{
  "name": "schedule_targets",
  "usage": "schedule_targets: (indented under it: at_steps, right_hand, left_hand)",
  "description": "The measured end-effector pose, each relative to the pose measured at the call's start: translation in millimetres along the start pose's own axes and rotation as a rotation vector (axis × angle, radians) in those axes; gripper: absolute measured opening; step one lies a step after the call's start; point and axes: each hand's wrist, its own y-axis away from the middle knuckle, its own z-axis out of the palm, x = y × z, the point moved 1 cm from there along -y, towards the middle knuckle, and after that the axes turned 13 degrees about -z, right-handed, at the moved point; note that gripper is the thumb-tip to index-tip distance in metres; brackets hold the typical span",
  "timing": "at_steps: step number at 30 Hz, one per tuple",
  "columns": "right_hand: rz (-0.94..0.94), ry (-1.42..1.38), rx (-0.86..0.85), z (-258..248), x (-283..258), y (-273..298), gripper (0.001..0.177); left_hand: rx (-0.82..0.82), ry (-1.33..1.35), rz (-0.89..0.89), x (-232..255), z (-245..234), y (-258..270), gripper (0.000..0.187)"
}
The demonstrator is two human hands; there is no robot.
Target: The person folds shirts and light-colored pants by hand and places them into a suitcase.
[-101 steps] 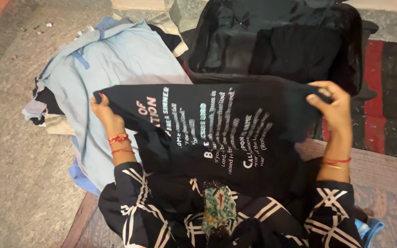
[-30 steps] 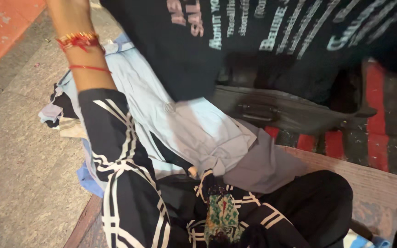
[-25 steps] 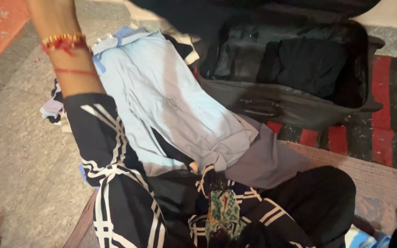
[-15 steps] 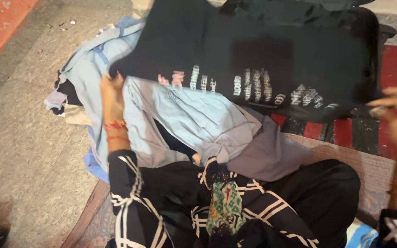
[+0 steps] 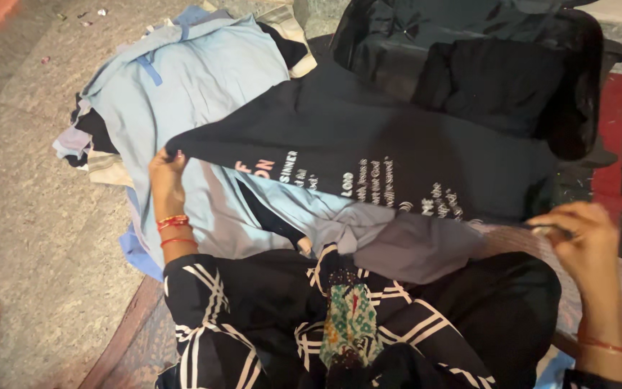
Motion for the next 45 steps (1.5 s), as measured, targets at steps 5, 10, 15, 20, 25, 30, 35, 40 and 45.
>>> schedule_targets:
  at_steps: [5,10,15,20,25,30,35,40,45]
  right_hand:
    - [-0.035,-0.208,-0.527,31,-30,4,0.021]
    - [-0.261,-0.182,-0.862,80,-53,2,0.024]
    - [-0.265,-0.077,-1.180,88,-76,-15,0.013]
    - [-0.250,-0.162,-1.157,76,-78,-52,0.028]
    - [-0.002,0.003,-0.595,98,-56,-89,0.039]
    - [0.059,0.126,-0.477,164,-44,-92,0.059]
    - [0.014,0.036,-0.435,196,-32,-74,0.046]
    - [-0.133,-0.045,-0.262,191,-48,-80,0.054]
    - [-0.206,-0.012,-0.216,192,-57,-86,0.036]
  left_hand:
    - [0.118,0.062,-0.050,-10,-49,-16,0.024]
    - [0.402,-0.241,-0.115,-60,-77,-34,0.019]
    - [0.596,-0.367,-0.100,-73,-76,-33,0.019]
    - [0.921,-0.891,0.143,-52,-30,-4,0.029]
    - [0.658,-0.968,0.593,-2,91,20,0.039]
    - [0.280,-0.980,0.773,-19,197,9,0.026]
    - [0.037,-1.210,0.369,-105,233,-8,0.032]
    - [0.108,-1.174,0.425,-155,217,-8,0.055]
    - [0.040,-1.136,0.210,-146,212,-23,0.053]
